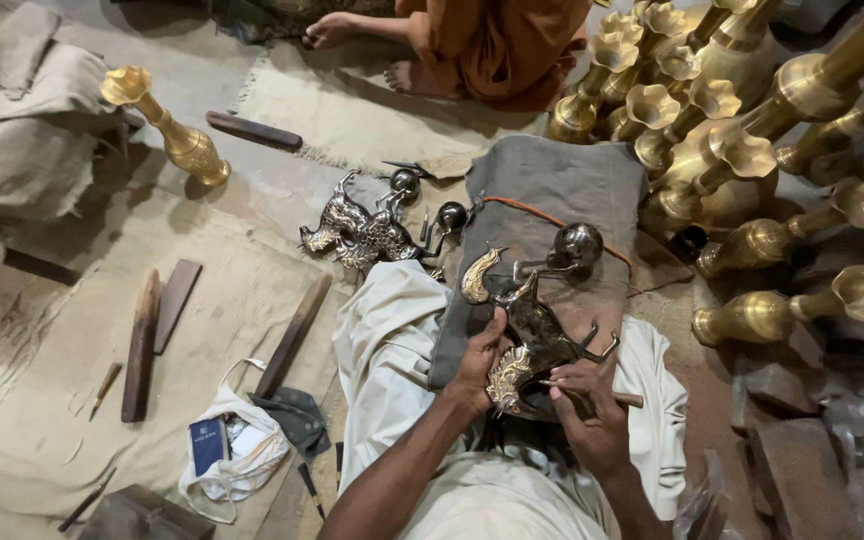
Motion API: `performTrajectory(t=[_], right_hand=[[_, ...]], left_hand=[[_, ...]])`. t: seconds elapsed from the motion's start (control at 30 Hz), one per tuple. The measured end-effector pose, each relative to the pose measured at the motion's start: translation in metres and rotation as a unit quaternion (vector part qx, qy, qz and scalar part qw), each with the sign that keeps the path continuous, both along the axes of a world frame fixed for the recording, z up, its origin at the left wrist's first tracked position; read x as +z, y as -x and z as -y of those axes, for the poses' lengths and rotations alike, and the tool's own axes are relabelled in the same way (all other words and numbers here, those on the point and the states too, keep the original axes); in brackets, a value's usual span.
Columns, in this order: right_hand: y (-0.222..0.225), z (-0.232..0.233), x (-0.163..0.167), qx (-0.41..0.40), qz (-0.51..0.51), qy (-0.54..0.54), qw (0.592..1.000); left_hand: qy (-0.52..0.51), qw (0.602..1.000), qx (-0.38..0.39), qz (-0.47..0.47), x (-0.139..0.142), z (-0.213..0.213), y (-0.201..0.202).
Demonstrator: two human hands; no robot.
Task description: The person sits on the floor holding a brass animal figurine against a sand-filled cushion and uses a small chisel-like tool to engrave and detail the figurine's surface, repeatedly repositioning and turning the figurine to work different areas.
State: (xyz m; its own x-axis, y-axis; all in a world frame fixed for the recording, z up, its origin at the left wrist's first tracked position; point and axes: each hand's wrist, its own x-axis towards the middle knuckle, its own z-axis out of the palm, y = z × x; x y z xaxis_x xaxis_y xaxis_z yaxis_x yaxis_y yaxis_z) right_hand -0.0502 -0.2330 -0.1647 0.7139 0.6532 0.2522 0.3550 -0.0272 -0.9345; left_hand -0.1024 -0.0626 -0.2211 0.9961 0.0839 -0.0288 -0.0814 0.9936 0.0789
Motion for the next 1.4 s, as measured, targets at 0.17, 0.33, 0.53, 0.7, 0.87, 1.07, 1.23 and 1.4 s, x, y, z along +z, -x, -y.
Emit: performTrajectory(t=[0.17, 0.33, 0.53, 0.7, 0.87, 1.07, 1.23, 1.4], right_hand=[[-0.003, 0.003, -0.001, -0.008, 0.039, 0.001, 0.999], [-0.006, 0.007, -0.007, -0.012, 0.012, -0.014, 1.000], [-0.006, -0.003, -0.009, -0.035, 0.001, -0.042, 0.999], [-0.007, -0.003, -0.013, -0.051, -0.006, -0.047, 0.998], [-0.008, -0.005, -0.015, -0.039, -0.019, -0.070, 0.997], [-0.005, -0.011, -0.014, -0.056, -0.048, -0.055, 0.996], [-0.002, -0.014, -0.009, -0.039, -0.006, -0.069, 0.997], [-0.005, -0.011, -0.009, -0.037, 0.003, -0.056, 0.998]], left_hand=[[-0.003, 1.000, 0.008, -0.008, 0.002, 0.004, 0.000], [-0.011, 1.000, 0.010, -0.017, 0.002, 0.008, -0.002], [-0.021, 0.999, -0.003, -0.045, 0.002, 0.002, -0.005], [-0.035, 0.998, 0.022, -0.037, -0.003, 0.004, -0.008], [-0.045, 0.998, 0.026, -0.041, 0.000, 0.003, -0.007], [-0.056, 0.996, 0.031, -0.059, 0.007, -0.003, -0.003], [-0.060, 0.996, 0.029, -0.052, 0.011, -0.004, -0.002], [-0.051, 0.997, 0.014, -0.048, 0.012, -0.001, -0.002]])
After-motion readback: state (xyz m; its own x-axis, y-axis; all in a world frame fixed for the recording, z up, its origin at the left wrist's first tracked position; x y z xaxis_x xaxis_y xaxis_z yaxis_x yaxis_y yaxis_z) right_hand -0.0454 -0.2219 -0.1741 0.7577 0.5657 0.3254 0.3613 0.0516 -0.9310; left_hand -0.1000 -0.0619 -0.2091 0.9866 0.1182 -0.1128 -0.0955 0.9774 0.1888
